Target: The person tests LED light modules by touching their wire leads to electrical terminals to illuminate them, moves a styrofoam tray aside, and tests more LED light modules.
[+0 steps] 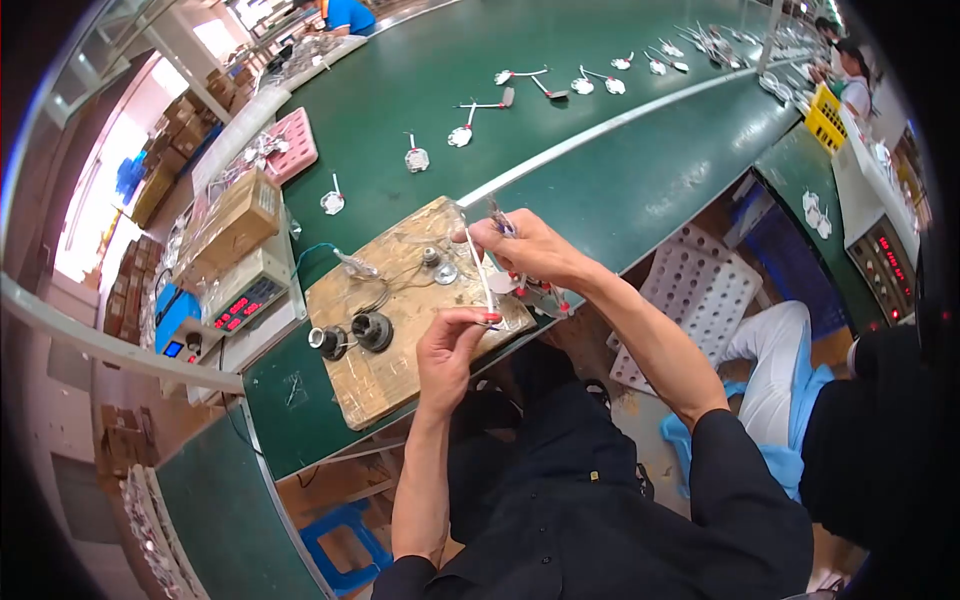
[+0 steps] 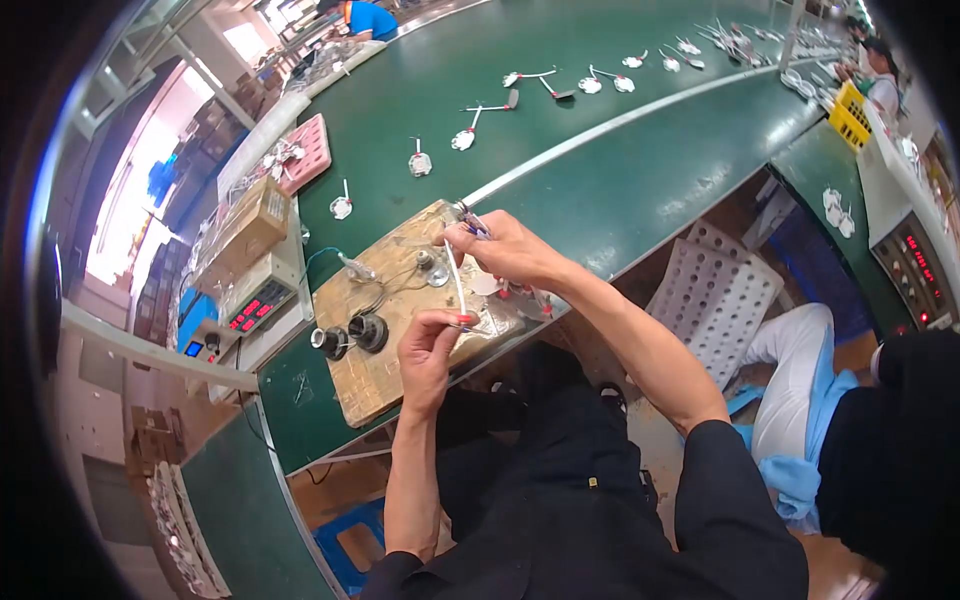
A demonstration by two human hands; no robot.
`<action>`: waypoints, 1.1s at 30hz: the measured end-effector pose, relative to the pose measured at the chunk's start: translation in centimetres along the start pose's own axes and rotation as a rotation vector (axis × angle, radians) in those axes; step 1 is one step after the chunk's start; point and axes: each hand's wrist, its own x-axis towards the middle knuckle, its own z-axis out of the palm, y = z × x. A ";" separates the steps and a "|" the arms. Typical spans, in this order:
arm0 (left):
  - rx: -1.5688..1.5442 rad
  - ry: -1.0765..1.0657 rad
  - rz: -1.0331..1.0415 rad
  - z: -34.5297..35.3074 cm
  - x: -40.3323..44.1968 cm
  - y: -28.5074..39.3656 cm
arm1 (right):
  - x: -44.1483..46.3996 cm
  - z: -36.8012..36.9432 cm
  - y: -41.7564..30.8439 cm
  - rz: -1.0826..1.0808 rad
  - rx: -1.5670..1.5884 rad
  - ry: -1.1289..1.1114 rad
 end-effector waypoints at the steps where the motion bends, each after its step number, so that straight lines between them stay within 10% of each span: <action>1: -0.018 -0.007 -0.009 0.2 -0.2 -0.1 | 0.0 0.3 -0.1 -0.012 0.045 0.016; 12: 0.128 0.088 -0.365 0.8 -1.7 -0.9 | 0.8 2.5 1.6 -0.329 -0.448 0.276; 18: 0.494 0.275 0.075 -1.4 1.8 0.7 | 0.0 2.4 0.0 -0.130 -0.340 0.067; 33: 0.018 0.292 -0.006 -2.1 5.2 0.1 | 0.0 3.6 1.0 -0.104 -0.322 0.065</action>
